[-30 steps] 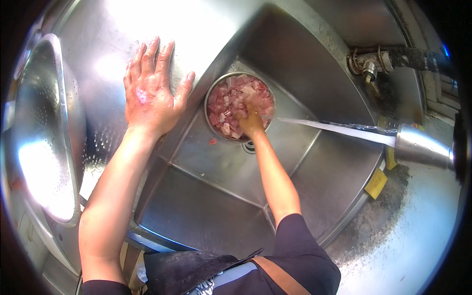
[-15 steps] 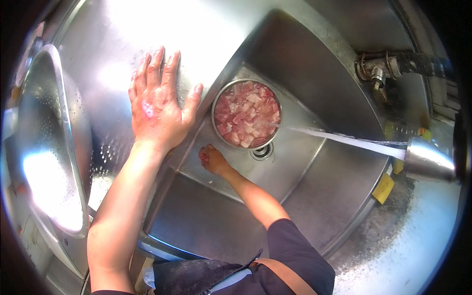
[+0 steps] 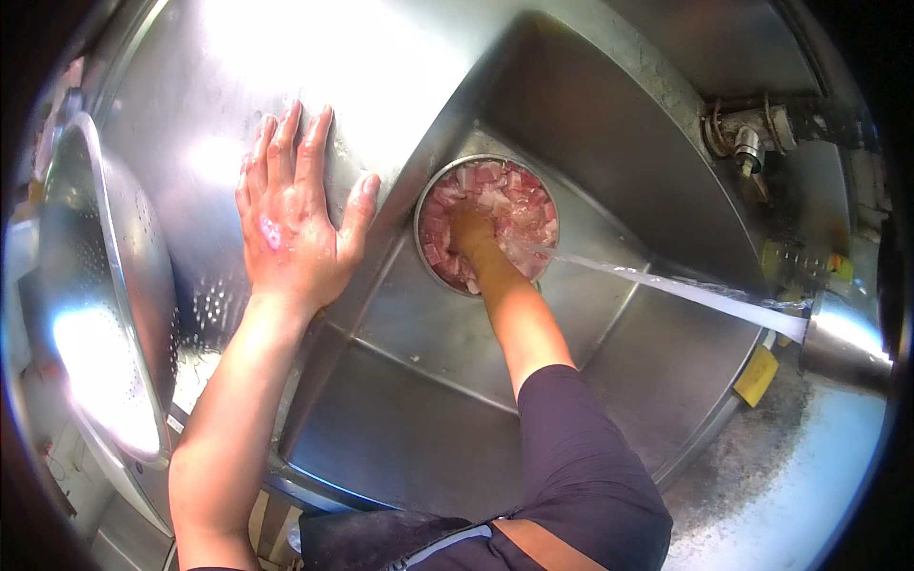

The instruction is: The person rinses a cutting board and a colander under running water, then washes cubed raw meat in a bowl by hand under the tap. The meat is transferred to the colander to drain, and the person fills a small bowl with water.

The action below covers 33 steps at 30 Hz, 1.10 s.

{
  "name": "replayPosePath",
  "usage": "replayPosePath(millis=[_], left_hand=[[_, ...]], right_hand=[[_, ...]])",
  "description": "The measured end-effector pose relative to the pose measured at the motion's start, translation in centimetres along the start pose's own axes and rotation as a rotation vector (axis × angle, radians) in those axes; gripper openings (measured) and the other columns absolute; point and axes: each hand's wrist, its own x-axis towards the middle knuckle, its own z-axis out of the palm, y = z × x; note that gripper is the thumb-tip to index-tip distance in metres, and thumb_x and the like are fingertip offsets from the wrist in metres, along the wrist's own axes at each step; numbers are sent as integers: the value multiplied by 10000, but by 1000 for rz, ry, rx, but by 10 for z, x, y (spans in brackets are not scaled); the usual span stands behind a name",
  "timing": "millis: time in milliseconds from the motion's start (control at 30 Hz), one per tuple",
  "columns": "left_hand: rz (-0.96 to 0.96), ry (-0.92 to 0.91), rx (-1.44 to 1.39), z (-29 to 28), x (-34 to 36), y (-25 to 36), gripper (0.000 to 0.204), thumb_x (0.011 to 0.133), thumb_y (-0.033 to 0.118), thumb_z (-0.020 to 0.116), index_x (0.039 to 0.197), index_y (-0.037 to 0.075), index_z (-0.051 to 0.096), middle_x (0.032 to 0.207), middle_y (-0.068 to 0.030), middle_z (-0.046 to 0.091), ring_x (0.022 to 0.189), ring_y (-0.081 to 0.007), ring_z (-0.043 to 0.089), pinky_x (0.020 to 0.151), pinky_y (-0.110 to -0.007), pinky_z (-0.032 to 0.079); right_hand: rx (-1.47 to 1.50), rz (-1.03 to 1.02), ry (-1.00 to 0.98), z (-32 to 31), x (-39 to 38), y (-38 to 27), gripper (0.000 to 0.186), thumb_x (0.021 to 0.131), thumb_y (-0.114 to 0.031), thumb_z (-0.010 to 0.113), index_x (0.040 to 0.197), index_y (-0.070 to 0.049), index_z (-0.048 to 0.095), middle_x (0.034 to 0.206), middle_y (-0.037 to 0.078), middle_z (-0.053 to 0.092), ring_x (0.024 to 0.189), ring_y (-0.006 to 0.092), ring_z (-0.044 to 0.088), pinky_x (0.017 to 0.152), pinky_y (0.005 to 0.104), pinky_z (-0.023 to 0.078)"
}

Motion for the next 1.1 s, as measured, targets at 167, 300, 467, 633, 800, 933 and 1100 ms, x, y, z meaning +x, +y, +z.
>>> replayPosePath(millis=[167,300,467,633,800,933,1100], left_hand=[[8,16,1,3,0,2,619,871,419,577,1388,112,426,1460,-151,359,1368,-373,292,1105,-506,235],[-5,23,-2,3,-3,1,619,875,425,573,1394,123,423,1464,-143,358,1372,-366,290,1106,-502,235],[-14,39,0,6,-5,-4,607,886,431,563,1400,140,420,1470,-132,355,1379,-359,284,1113,-498,223],[-11,34,5,4,-4,-2,614,885,435,562,1398,129,421,1466,-143,359,1379,-365,282,1116,-499,220],[-2,27,-1,3,-3,-1,617,878,429,569,1392,118,427,1461,-152,362,1368,-380,292,1110,-511,227],[6,13,-8,2,-1,3,611,878,422,569,1388,114,430,1458,-155,366,1362,-383,299,1104,-516,235],[5,38,-1,5,-2,-2,610,882,423,567,1391,116,428,1462,-145,362,1369,-373,296,1106,-506,237]], right_hand=[[564,215,11,29,31,24,521,714,-243,747,1181,-50,618,1173,225,619,1123,341,589,926,409,489],[861,108,150,2,-17,26,536,745,-241,725,1234,-66,590,1205,220,606,1130,374,574,946,408,473],[740,-288,53,-43,-104,55,597,760,-257,715,1310,-103,542,1330,208,522,1211,350,518,1018,404,422],[676,151,414,-3,-94,87,641,741,-295,722,1317,-90,531,1383,207,460,1279,342,458,1062,393,390],[858,488,394,29,-20,56,648,719,-276,735,1294,-53,540,1273,220,561,1197,356,536,1011,420,433],[756,541,211,47,17,81,587,751,-241,691,1285,-48,546,1262,207,576,1159,338,565,969,415,453],[903,393,350,20,-11,73,515,791,-198,637,1274,-42,553,1249,190,594,1111,317,601,917,409,478]])
